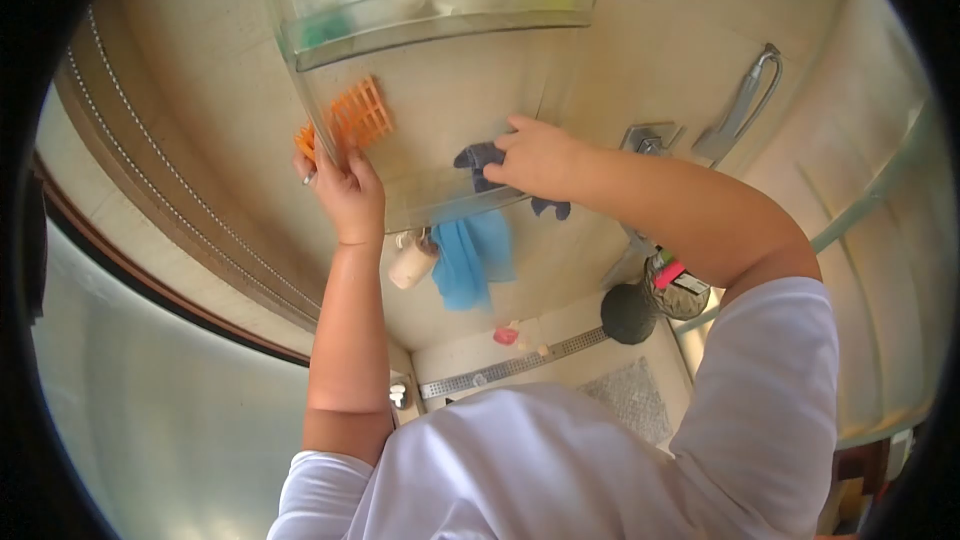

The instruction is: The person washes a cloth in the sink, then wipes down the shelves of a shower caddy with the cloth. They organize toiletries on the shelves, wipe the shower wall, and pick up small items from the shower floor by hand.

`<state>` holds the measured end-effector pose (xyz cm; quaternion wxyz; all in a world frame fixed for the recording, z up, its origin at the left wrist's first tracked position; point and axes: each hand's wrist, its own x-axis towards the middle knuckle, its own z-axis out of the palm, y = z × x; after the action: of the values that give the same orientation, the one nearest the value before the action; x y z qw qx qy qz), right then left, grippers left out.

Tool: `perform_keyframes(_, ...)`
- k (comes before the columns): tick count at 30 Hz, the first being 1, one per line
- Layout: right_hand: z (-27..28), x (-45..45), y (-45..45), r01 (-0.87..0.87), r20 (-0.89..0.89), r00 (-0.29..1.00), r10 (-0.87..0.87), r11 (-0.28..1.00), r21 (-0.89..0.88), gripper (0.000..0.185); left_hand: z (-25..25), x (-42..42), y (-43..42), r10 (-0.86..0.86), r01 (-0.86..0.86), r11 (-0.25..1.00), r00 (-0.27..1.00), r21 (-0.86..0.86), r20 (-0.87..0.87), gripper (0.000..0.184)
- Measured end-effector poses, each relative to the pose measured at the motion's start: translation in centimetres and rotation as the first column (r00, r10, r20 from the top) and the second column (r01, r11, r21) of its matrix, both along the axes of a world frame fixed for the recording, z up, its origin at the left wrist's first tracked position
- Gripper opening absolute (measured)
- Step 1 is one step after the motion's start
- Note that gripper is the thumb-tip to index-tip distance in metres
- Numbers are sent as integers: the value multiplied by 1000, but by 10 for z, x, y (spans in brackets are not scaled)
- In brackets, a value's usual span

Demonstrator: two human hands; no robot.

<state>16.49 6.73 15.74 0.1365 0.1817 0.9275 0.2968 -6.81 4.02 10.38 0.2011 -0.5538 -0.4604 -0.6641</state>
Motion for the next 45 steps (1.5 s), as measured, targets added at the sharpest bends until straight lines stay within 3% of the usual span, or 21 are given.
perform_keyframes(2, 1, -2, -2, 55, 47, 998, -53, 998, -44, 11, 2, 1, -1, -5, 5, 1000, 1000, -26, 16, 42)
perform_keyframes(7, -11, -3, 4, 128, -27, 992, -127, 990, 51, 14, -1, 3, -2, -3, 4, 1000, 999, -21, 42, 43)
perform_keyframes(11, -17, -5, 3, 184, -58, 982, -181, 981, 67, 15, -2, 0, 0, 38, -40, 998, 998, -48, -41, 43)
perform_keyframes(17, -3, -4, 0, 94, 29, 995, -92, 992, -87, 20, -4, 1, 0, 30, -30, 999, 1000, -37, 2, 41)
perform_keyframes(20, 20, -10, -3, 235, -159, 934, -318, 888, -396, 25, -7, 2, 2, 30, -29, 999, 1000, -19, 10, 40)
perform_keyframes(23, 72, -18, -18, 122, -480, 809, -340, 896, -428, 25, -7, -1, 2, 28, -28, 999, 1000, -20, -3, 40)
perform_keyframes(26, 84, -11, -20, 45, -608, 791, -58, 998, -37, 15, -5, -1, 1, 54, -54, 998, 998, -15, -20, 40)
perform_keyframes(29, 53, -5, -11, 65, -373, 928, 3, 983, 171, 14, -2, -1, -1, 58, -58, 998, 998, -20, -24, 40)
perform_keyframes(31, 19, -9, -2, 248, -249, 933, -259, 966, -75, 17, -2, 1, -1, 59, -59, 998, 998, -13, -6, 39)
perform_keyframes(32, 7, -17, 3, 369, -165, 898, -408, 902, -224, 19, -1, 1, -1, 50, -50, 999, 999, -21, 6, 36)
perform_keyframes(34, 2, -38, 14, 450, -124, 819, -561, 760, -469, 22, -1, 1, -2, 35, -34, 999, 999, -42, 30, 31)
perform_keyframes(36, -15, -56, 37, -2, -385, 862, -331, 755, -655, 27, -1, 1, -3, 26, -26, 999, 1000, -18, -2, 38)
perform_keyframes(38, -33, -99, 27, -85, -494, 826, -273, 805, -587, 27, 1, -1, -1, 33, -33, 999, 999, -1, -10, 42)
perform_keyframes(39, -13, -123, 5, 124, -283, 836, -471, 664, -738, 31, -3, -3, 0, 45, -45, 999, 999, -5, 1, 43)
perform_keyframes(41, -20, -135, 11, 84, -265, 869, -418, 653, -752, 33, -4, -10, -2, 46, -46, 999, 999, -9, 4, 45)
perform_keyframes(43, -20, -115, 19, -140, -354, 888, -293, 561, -816, 33, -3, -17, -6, 24, -24, 999, 1000, -23, -6, 46)
perform_keyframes(45, -20, -67, 37, -64, -279, 914, -296, 571, -819, 36, 2, -1, -5, 20, -21, 999, 1000, -33, -11, 47)
